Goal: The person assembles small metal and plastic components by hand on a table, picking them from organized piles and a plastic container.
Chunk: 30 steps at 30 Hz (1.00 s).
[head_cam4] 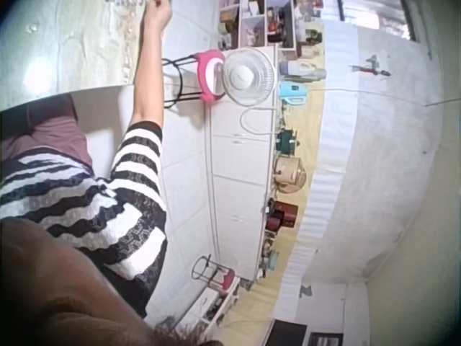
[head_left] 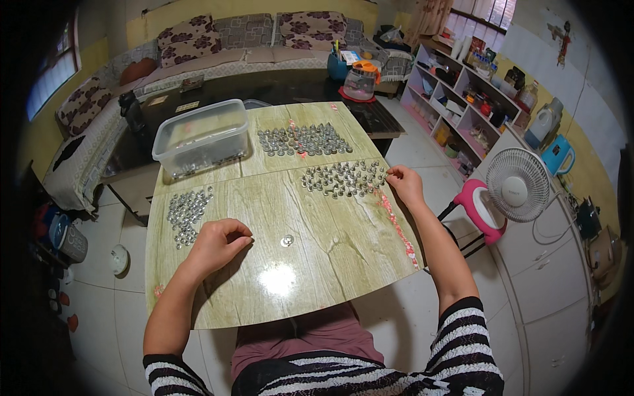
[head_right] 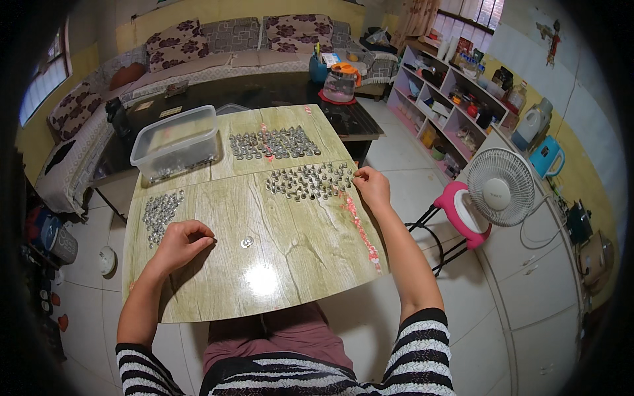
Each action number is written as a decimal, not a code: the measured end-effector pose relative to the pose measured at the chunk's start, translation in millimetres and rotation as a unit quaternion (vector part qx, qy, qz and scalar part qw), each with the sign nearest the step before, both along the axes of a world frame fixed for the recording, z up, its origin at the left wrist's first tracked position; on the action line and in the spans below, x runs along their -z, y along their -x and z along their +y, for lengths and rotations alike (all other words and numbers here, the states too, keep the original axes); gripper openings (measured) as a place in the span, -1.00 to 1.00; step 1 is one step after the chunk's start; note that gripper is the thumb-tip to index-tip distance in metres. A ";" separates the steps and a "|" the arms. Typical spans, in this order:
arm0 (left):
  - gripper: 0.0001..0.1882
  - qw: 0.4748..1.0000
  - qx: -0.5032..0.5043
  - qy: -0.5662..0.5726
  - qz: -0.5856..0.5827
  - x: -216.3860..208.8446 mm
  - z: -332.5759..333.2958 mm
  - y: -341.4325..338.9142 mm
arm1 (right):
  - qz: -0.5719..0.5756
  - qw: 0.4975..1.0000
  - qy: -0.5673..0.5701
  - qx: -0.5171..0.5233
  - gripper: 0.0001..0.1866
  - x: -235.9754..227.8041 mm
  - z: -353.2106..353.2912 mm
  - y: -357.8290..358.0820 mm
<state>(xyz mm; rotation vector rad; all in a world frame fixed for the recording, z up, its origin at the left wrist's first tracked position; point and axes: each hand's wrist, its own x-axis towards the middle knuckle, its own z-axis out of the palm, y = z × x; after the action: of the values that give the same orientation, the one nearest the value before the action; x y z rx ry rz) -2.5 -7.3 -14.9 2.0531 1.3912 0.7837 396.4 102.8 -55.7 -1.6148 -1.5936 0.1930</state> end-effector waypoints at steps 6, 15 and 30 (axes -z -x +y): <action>-0.89 1.000 0.004 0.003 -0.020 1.7 0.8 2.1 | 0.099 0.995 -0.014 0.030 -0.91 -8.5 -4.2 5.3; -0.85 0.997 0.083 0.004 0.010 7.3 9.5 -3.4 | 0.345 0.906 0.155 -0.190 -0.94 -37.9 -74.1 73.1; -0.83 0.986 0.154 0.013 0.057 5.4 36.5 -50.2 | 0.432 0.798 0.296 -0.298 -0.88 -44.7 -113.9 138.8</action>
<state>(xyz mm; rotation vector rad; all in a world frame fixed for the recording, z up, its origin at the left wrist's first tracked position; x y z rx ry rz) 47.8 29.2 -20.3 2.2500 1.0952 0.5209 257.6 -11.0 -11.0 -1.0540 -1.2548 1.6546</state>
